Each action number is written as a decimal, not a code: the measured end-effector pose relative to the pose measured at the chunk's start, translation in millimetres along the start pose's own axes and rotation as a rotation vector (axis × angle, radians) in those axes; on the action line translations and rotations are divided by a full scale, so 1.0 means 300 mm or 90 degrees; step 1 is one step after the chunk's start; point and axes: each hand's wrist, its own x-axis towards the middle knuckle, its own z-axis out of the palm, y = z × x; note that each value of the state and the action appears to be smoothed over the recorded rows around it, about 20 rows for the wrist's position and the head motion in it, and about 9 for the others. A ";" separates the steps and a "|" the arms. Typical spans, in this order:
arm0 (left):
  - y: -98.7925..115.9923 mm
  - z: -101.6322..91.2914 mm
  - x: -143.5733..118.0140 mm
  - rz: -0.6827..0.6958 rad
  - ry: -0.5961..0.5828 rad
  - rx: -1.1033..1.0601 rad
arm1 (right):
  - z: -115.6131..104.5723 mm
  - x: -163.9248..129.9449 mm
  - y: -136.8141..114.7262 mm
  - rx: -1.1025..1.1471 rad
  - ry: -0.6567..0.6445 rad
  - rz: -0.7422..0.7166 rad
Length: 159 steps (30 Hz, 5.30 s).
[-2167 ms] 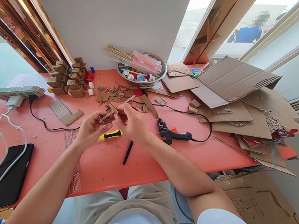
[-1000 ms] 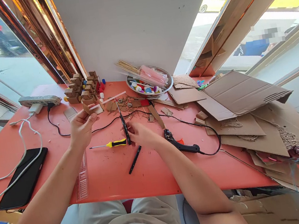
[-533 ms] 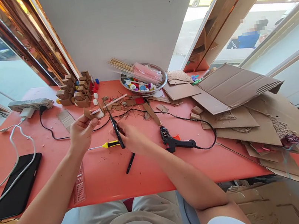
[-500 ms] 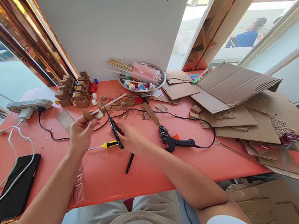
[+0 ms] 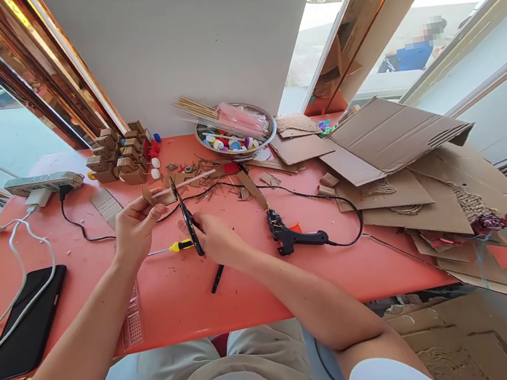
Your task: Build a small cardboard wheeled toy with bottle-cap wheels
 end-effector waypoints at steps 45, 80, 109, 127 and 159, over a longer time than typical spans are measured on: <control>0.001 0.004 -0.001 0.023 -0.031 0.101 | 0.072 -0.021 -0.029 0.227 -0.036 0.151; 0.005 -0.032 -0.006 0.276 0.036 0.453 | -0.035 -0.057 -0.060 -0.778 0.184 -0.051; 0.027 -0.020 0.007 0.070 0.024 0.166 | -0.103 -0.001 -0.090 -0.654 0.196 0.205; 0.023 0.016 -0.016 -0.134 -0.169 -0.122 | -0.048 -0.008 0.018 -0.179 0.219 -0.253; 0.028 -0.001 0.000 -0.004 -0.153 -0.100 | -0.085 0.030 0.042 -0.197 0.166 -0.342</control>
